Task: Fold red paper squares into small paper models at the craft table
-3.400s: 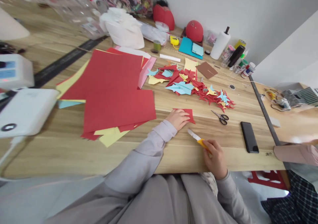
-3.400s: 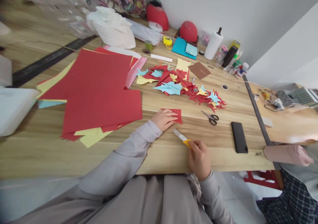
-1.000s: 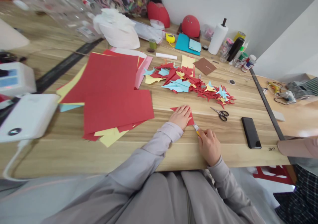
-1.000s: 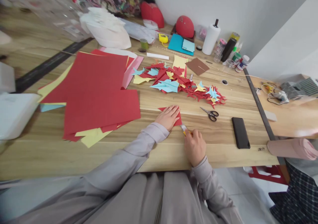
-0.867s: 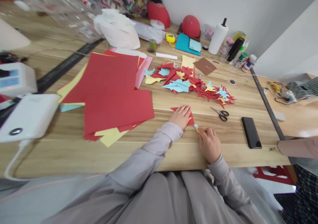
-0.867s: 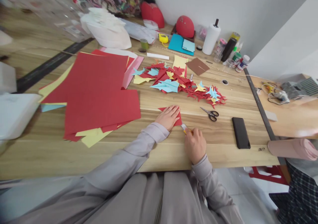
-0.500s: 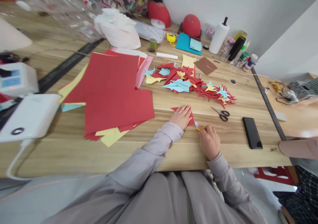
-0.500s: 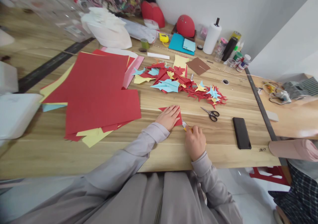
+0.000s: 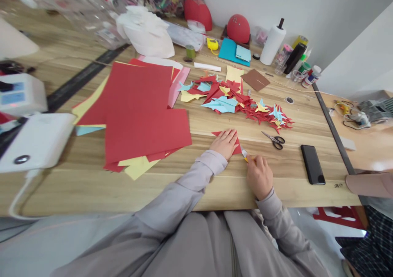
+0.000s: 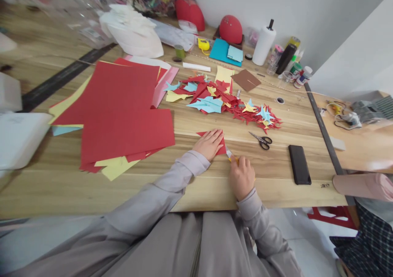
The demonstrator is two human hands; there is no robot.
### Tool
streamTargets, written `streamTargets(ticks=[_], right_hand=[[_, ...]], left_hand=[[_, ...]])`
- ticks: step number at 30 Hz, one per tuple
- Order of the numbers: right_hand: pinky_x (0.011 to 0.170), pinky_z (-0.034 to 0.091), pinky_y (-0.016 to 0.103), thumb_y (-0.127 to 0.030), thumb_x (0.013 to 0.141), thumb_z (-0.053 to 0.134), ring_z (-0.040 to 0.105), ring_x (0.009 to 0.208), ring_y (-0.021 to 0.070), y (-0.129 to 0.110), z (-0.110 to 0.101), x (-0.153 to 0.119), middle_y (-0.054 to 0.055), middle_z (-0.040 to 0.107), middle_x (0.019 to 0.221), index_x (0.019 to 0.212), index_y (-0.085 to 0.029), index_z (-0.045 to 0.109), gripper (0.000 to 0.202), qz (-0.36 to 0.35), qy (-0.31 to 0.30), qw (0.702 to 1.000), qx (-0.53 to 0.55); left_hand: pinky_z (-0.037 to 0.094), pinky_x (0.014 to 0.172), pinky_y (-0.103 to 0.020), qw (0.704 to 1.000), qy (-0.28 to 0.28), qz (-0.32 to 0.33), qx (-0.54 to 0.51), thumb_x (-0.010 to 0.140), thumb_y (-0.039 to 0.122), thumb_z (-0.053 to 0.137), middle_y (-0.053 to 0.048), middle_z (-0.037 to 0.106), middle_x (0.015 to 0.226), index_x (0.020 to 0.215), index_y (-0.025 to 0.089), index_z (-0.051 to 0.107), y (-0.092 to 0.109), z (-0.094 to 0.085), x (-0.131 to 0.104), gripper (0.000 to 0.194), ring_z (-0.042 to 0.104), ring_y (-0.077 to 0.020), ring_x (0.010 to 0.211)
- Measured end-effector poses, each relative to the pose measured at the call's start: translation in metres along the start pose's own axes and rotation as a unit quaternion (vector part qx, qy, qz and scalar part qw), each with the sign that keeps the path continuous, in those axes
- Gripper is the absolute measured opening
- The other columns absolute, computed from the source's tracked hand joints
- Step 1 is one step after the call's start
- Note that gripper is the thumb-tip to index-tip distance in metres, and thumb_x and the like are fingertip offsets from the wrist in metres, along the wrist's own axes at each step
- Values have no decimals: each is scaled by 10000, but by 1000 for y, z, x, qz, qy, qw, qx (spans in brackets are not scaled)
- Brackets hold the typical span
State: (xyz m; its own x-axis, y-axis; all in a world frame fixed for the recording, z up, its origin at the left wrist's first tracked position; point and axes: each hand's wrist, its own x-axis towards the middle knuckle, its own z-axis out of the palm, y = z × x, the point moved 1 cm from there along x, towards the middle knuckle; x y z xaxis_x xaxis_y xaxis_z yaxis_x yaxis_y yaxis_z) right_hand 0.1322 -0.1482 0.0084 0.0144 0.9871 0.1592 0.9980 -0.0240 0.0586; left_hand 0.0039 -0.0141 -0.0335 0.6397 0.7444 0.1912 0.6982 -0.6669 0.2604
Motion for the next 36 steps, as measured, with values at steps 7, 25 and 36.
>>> streamTargets(ticks=[7, 25, 36], right_hand=[[610, 346, 275, -198, 902, 472, 467, 809, 195, 3, 1, 0, 89, 544, 892, 1221, -231, 575, 337, -9, 2, 1000, -1], [621, 325, 283, -224, 912, 455, 456, 828, 208, 9, 2, 12, 92, 548, 929, 1254, -259, 552, 357, -11, -18, 1000, -11], [648, 321, 291, -222, 916, 444, 454, 832, 207, 11, 2, 15, 92, 555, 935, 1249, -260, 559, 355, -12, -21, 1000, -5]], left_hand=[[306, 1112, -445, 1000, -3, -1, 1, 925, 304, 397, -142, 436, 1425, 1327, 99, 492, 2, -2, 0, 462, 364, -273, 1348], [299, 1122, -436, 999, -32, -5, 19, 931, 320, 404, -134, 412, 1440, 1342, 75, 469, 3, -7, 1, 483, 358, -283, 1350], [299, 1122, -429, 999, -30, -8, 24, 931, 328, 402, -123, 401, 1450, 1347, 84, 464, 3, -6, 0, 486, 354, -273, 1353]])
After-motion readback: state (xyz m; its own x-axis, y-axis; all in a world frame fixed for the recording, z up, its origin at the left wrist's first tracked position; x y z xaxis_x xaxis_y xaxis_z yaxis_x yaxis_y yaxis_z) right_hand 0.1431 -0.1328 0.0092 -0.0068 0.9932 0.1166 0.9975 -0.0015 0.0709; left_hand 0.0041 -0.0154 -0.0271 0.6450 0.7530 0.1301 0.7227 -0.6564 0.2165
